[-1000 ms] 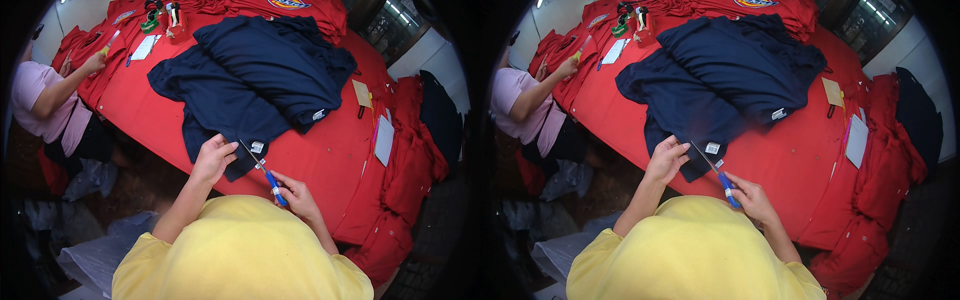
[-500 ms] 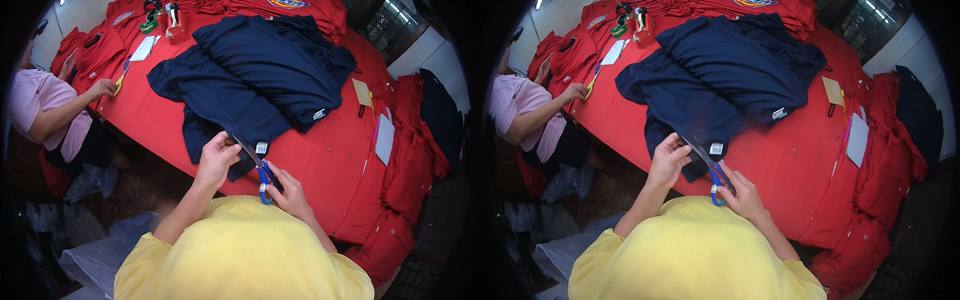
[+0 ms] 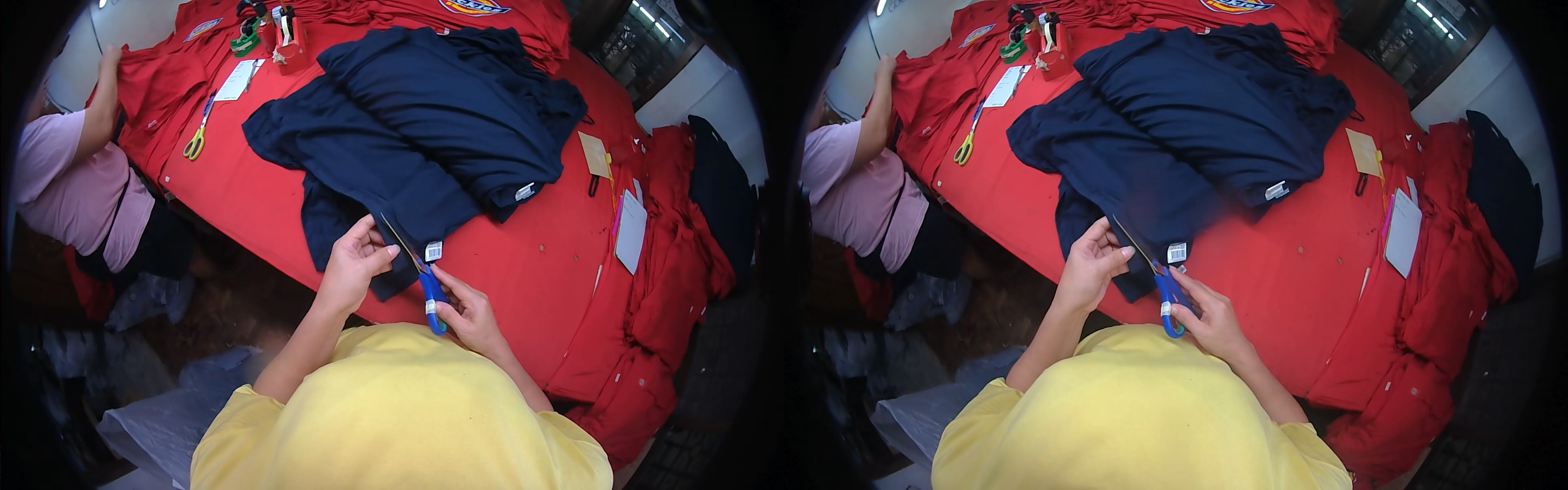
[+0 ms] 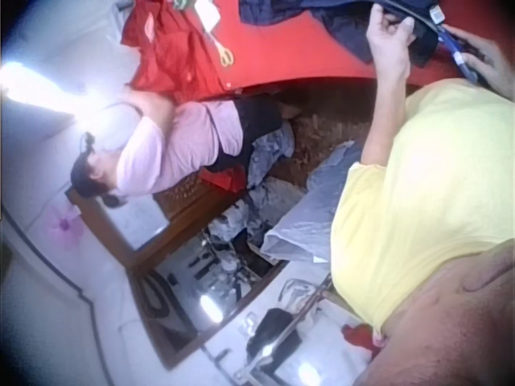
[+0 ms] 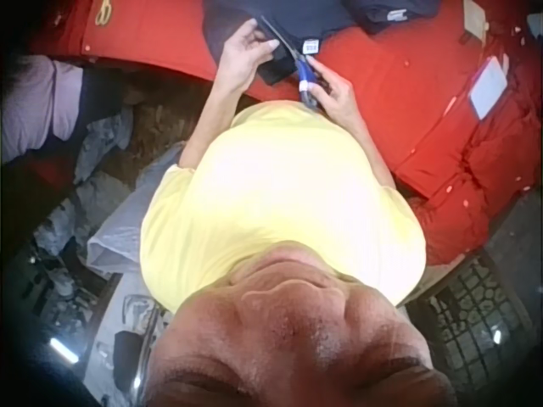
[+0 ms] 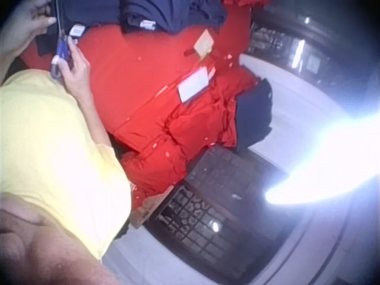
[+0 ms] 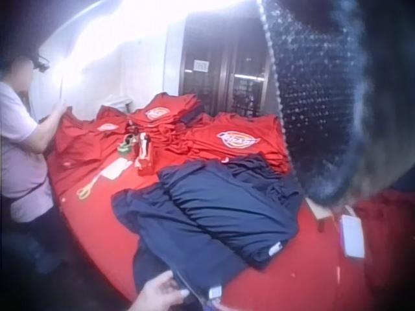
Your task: The person trims loose threads from dark shirts using scissors at a large table covered in red garments.
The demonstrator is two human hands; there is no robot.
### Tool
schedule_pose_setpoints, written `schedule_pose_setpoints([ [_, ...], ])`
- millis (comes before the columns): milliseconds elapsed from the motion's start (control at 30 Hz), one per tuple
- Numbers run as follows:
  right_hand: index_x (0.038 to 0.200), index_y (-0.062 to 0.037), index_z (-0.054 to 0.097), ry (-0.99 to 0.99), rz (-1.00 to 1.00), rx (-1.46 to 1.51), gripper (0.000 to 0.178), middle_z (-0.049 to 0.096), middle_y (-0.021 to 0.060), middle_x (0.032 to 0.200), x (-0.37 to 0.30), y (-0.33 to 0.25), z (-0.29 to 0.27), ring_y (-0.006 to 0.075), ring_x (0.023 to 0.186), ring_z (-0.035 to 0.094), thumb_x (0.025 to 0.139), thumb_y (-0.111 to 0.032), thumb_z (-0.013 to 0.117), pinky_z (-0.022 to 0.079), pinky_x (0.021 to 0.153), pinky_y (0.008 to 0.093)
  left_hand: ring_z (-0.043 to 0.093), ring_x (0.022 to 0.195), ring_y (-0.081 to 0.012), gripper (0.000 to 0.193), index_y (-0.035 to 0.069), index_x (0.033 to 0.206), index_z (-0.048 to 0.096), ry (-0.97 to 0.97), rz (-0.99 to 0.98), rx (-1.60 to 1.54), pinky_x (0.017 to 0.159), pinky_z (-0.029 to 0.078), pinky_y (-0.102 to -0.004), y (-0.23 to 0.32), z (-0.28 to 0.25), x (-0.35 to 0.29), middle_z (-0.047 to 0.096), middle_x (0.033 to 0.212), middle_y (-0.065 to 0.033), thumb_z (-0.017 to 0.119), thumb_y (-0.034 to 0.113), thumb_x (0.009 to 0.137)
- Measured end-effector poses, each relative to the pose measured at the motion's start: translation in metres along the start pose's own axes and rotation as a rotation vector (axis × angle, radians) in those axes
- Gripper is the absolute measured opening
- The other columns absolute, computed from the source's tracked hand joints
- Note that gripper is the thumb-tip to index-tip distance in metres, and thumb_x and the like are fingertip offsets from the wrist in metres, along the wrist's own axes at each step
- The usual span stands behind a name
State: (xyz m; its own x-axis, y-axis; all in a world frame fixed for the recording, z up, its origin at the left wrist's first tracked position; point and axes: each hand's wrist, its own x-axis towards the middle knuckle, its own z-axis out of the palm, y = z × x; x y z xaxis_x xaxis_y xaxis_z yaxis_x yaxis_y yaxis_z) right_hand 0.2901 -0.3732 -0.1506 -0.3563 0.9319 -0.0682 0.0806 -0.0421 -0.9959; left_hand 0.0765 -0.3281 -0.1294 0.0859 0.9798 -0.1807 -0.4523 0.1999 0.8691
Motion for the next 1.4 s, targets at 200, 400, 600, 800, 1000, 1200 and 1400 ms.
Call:
schedule_pose_setpoints([
  [200,0.140,-0.0018,0.045,-0.036,0.161,0.117,0.049,0.063,0.0083,0.107,0.007,0.005,-0.006,0.0083,0.088,0.059,0.092,-0.002,0.056,0.051,0.079,0.0257,0.056,0.080,-0.0052,0.043,-0.001,0.129,0.051,-0.019,-0.009,-0.033,0.066,0.045,-0.0186,-0.002,-0.003,0.003,0.060,0.097,-0.0026,0.059,-0.005,0.087],
  [400,0.140,-0.0035,0.045,-0.007,0.008,0.056,0.049,0.063,0.0080,0.105,0.014,0.005,0.005,0.0096,0.087,0.060,0.092,-0.003,0.056,0.051,0.080,0.0261,0.054,0.077,-0.0055,0.031,-0.002,0.117,0.060,0.023,0.031,0.096,0.069,0.044,-0.0187,0.007,-0.008,0.013,0.059,0.093,-0.0008,0.058,-0.006,0.086],
  [600,0.139,-0.0055,0.047,-0.008,0.005,0.002,0.048,0.064,0.0103,0.107,0.028,0.006,0.003,0.0116,0.088,0.062,0.092,-0.005,0.058,0.050,0.081,0.0263,0.054,0.078,-0.0056,0.035,-0.002,0.121,0.057,-0.012,0.017,0.131,0.072,0.044,-0.0199,0.012,-0.004,0.011,0.060,0.094,-0.0012,0.059,-0.005,0.086],
  [800,0.137,-0.0049,0.049,-0.023,0.054,0.009,0.047,0.064,0.0110,0.107,0.033,0.011,0.001,0.0110,0.088,0.062,0.091,-0.006,0.059,0.051,0.080,0.0260,0.055,0.078,-0.0045,0.043,-0.001,0.127,0.052,0.037,0.078,0.125,0.068,0.043,-0.0193,0.004,-0.025,0.028,0.060,0.093,-0.0015,0.058,-0.006,0.085],
  [1000,0.137,-0.0006,0.048,-0.023,-0.062,0.004,0.046,0.059,0.0033,0.098,0.051,0.004,0.007,0.0060,0.085,0.057,0.092,-0.003,0.057,0.048,0.076,0.0210,0.059,0.092,-0.0100,0.046,-0.002,0.129,0.050,-0.019,0.039,0.241,0.084,0.047,-0.0238,0.018,-0.017,0.024,0.061,0.101,-0.0043,0.058,-0.005,0.084],
  [1200,0.138,-0.0035,0.048,-0.047,0.080,-0.010,0.048,0.062,0.0091,0.104,0.056,0.016,0.002,0.0127,0.088,0.061,0.091,-0.006,0.059,0.050,0.079,0.0262,0.057,0.083,-0.0067,0.039,-0.002,0.123,0.053,0.097,0.126,0.092,0.075,0.046,-0.0219,0.006,-0.031,0.042,0.060,0.094,-0.0034,0.058,-0.008,0.085],
  [1400,0.137,-0.0057,0.049,-0.014,-0.168,-0.059,0.048,0.066,0.0142,0.108,0.069,0.017,0.009,0.0176,0.091,0.064,0.090,-0.006,0.058,0.051,0.082,0.0295,0.057,0.085,-0.0087,0.040,-0.001,0.124,0.052,0.038,0.092,0.162,0.080,0.046,-0.0229,0.020,-0.023,0.038,0.061,0.095,-0.0036,0.057,-0.007,0.085],
])
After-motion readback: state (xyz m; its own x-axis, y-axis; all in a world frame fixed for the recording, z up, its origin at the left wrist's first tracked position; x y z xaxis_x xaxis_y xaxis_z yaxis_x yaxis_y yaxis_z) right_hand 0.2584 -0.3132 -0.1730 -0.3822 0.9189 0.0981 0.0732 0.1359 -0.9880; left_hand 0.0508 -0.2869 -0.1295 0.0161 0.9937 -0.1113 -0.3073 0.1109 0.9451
